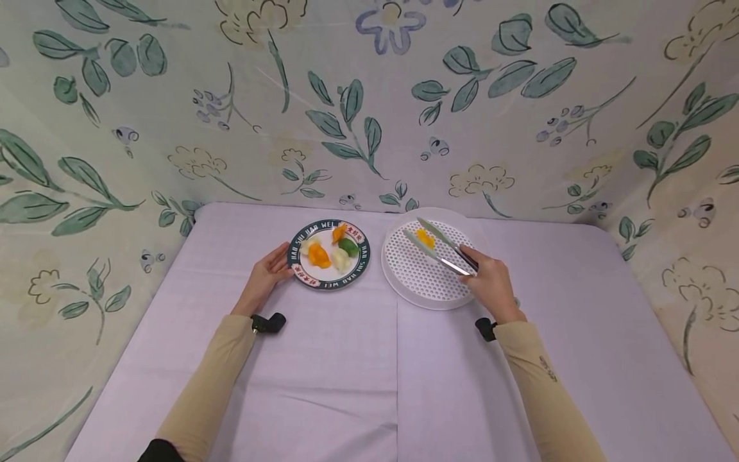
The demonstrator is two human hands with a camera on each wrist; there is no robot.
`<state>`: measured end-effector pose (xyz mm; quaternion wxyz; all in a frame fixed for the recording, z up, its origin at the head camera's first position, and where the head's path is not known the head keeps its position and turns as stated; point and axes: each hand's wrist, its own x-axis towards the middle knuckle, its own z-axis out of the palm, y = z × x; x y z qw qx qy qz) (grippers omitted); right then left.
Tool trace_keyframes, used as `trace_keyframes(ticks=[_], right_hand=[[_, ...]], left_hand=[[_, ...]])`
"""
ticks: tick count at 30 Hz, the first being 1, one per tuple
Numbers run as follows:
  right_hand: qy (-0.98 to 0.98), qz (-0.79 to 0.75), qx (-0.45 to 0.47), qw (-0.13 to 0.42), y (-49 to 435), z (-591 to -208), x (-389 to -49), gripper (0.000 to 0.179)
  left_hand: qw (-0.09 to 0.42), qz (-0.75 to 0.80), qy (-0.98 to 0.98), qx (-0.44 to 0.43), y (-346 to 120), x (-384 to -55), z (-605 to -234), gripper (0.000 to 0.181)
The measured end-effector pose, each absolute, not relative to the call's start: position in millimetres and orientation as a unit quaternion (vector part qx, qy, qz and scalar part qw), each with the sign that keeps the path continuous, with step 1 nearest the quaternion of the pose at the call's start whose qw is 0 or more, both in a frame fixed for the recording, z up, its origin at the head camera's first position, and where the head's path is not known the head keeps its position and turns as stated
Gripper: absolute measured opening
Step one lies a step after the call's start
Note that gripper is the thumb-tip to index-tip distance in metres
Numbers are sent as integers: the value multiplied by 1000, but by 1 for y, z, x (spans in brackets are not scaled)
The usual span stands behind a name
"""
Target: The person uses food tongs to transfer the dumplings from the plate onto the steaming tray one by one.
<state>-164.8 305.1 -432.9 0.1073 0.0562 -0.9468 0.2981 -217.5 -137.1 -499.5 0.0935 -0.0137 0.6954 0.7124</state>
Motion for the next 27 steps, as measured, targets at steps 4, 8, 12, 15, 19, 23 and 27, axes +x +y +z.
trace_keyframes(ticks=[4,8,12,15,19,23,27], right_hand=[[-944,306,58,107,303,-429,-164,66],[-942,310,68,110,297,-423,-164,66],[-937,320,87,111,289,-416,-163,67],[-932,332,100,106,281,-411,-162,69],[-925,340,128,108,270,-407,-160,70],[-920,341,155,113,259,-402,-158,71],[-918,346,170,97,247,-398,-158,74]], left_hand=[[93,713,695,-11,-137,-217,-500,70],[94,712,696,-14,-136,-217,-499,70],[96,711,696,-19,-136,-217,-498,70],[97,710,697,-21,-136,-217,-497,70],[97,710,698,-19,-136,-217,-498,69],[97,708,699,-19,-136,-217,-498,69],[99,707,700,-23,-136,-217,-498,69]])
